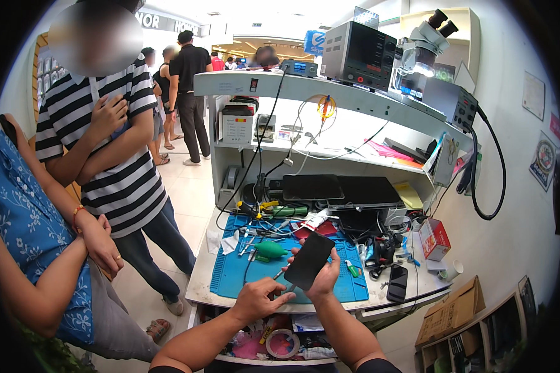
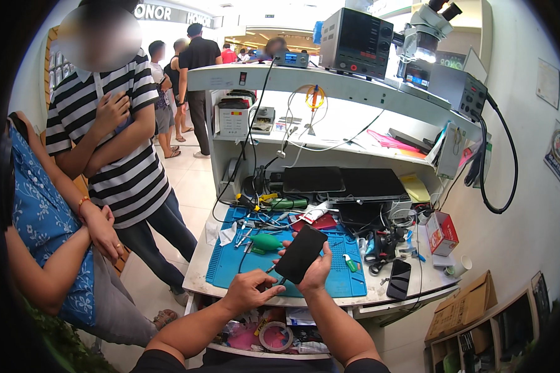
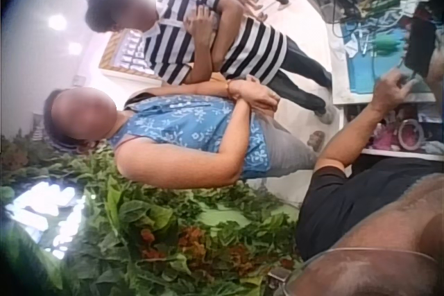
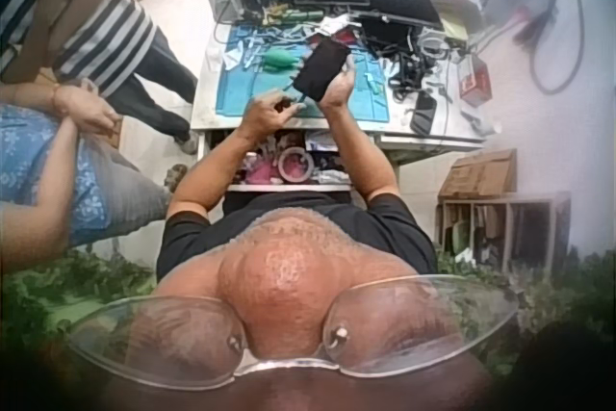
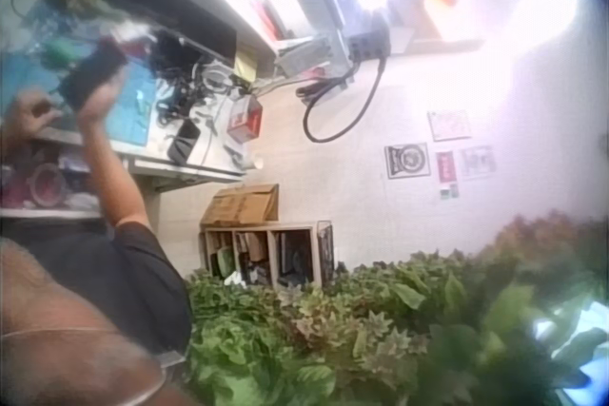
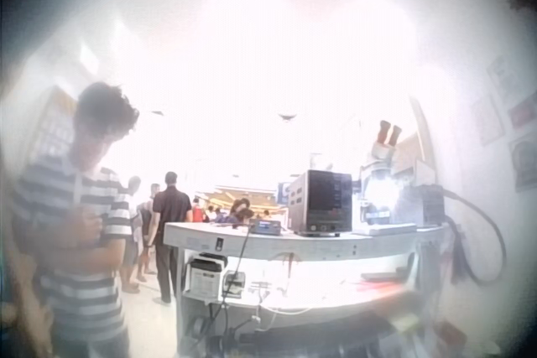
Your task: The person disassembles a mobile phone, uses a probe to work on internal components, cleans the device with a green air blower, and then tests the phone's power and screen by connecting a cable.
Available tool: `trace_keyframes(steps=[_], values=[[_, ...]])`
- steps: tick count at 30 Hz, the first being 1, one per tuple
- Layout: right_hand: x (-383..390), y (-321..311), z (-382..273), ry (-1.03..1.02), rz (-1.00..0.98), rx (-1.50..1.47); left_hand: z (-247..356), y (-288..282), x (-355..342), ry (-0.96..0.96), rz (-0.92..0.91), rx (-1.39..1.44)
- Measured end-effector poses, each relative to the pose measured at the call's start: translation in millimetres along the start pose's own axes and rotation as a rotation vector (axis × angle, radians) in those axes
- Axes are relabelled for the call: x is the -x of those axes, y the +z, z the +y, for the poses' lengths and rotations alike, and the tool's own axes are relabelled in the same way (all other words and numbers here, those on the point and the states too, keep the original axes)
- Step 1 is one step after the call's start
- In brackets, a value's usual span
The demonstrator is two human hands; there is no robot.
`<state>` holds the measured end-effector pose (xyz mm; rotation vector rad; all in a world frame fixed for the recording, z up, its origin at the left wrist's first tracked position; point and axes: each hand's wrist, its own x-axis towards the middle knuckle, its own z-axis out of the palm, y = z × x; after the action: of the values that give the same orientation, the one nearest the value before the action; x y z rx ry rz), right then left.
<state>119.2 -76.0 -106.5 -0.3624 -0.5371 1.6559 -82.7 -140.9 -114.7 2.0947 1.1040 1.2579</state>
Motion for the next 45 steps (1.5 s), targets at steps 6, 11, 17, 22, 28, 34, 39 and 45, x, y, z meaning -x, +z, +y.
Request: trace_keyframes(steps=[6,11,17,22,28,34,39,45], values=[[-10,-22,-3,0.013,-0.010,-0.043,-1,1,-2,-0.011,-0.024,0.004],[-9,-18,-2,0.038,-0.115,-0.157,-3,5,-6,0.150,0.008,-0.067],[-9,-17,5,-0.020,-0.225,-0.057,6,8,-2,0.006,-0.058,0.035],[-7,-17,6,-0.058,-0.242,-0.053,7,10,-3,0.028,-0.067,0.002],[-7,-19,4,-0.051,-0.287,-0.026,4,11,-4,0.015,-0.085,-0.001],[-7,-19,8,-0.071,-0.213,-0.016,7,8,-4,0.032,-0.075,0.003],[-10,-22,6,-0.022,-0.263,-0.034,7,5,-4,0.033,-0.067,0.017],[0,-6,11,-0.125,-0.123,0.042,4,9,-3,0.030,0.004,-0.003]])
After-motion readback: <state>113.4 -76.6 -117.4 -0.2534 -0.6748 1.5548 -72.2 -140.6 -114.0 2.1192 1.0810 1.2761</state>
